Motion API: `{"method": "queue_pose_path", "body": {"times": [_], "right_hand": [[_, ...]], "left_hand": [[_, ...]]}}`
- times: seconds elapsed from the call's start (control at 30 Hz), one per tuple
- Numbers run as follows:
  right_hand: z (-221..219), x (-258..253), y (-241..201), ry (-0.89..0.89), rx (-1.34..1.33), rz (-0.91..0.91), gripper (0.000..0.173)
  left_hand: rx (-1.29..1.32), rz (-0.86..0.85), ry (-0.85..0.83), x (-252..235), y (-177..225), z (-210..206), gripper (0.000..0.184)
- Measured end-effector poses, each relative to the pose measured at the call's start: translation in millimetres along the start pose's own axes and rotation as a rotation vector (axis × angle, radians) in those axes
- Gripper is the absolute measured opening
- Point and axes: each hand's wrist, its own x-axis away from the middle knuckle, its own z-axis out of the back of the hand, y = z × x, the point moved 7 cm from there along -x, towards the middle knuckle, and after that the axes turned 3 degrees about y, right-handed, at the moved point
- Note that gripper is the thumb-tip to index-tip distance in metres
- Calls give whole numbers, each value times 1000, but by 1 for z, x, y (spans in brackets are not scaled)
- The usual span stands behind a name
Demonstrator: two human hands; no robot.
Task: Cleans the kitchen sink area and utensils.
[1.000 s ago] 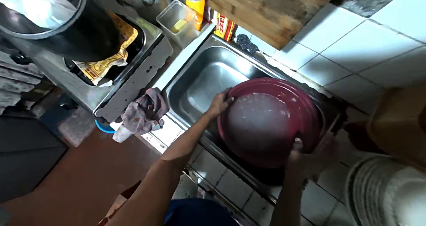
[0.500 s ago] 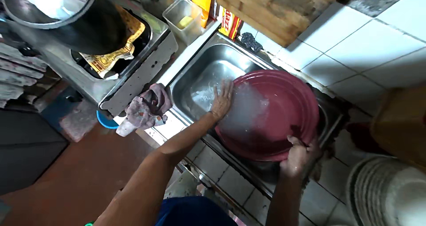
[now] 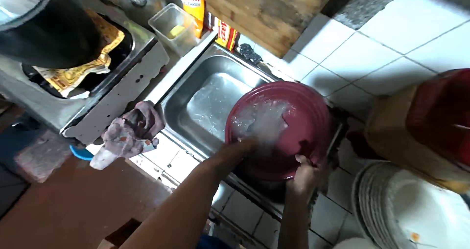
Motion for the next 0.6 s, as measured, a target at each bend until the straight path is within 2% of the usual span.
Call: {"method": "queue_pose_path", "body": {"times": [0.03, 0.07, 0.1, 0.17, 0.23, 0.27, 0.37, 0.4, 0.43, 0.47, 0.53, 0.57, 0.6], "right_hand": [[0, -2, 0, -5, -9, 15, 56], [-2, -5, 1, -9, -40, 23, 54], [-3, -8, 2, -12, -77, 14, 50], [-2, -14, 5, -26, -125, -34, 46], [6, -16, 5, -29, -96, -58, 49], [10, -18, 6, -33, -63, -47, 52], [12, -12, -1, -41, -19, 36, 56], [7, -8, -5, -50, -40, 60, 59], [2, -3, -8, -65, -72, 81, 61], [-4, -1, -13, -81, -102, 101, 63], [-18, 5, -24, -118, -139, 146, 62], [-22, 9, -28, -132, -138, 168, 61], [-25, 14, -31, -143, -127, 188, 60]], "left_hand": [[-84, -94, 130, -22, 35, -5, 50], [-78, -157, 165, -30, 61, -16, 56], [-11, -195, 58, -24, 82, -30, 60], [104, -261, -205, 11, 107, -39, 53], [17, -401, -424, 50, 86, -36, 51], [-44, -361, -531, 65, 61, -28, 52], [-246, 43, -623, 67, -29, 9, 51], [-307, 76, -591, 61, -43, 19, 46], [-410, 16, -468, 54, -50, 25, 38], [-508, -59, -255, 46, -51, 33, 37], [-474, -120, 161, 25, -54, 56, 68], [-412, -84, 273, 21, -58, 65, 82], [-353, 5, 308, 21, -64, 70, 91]]}}
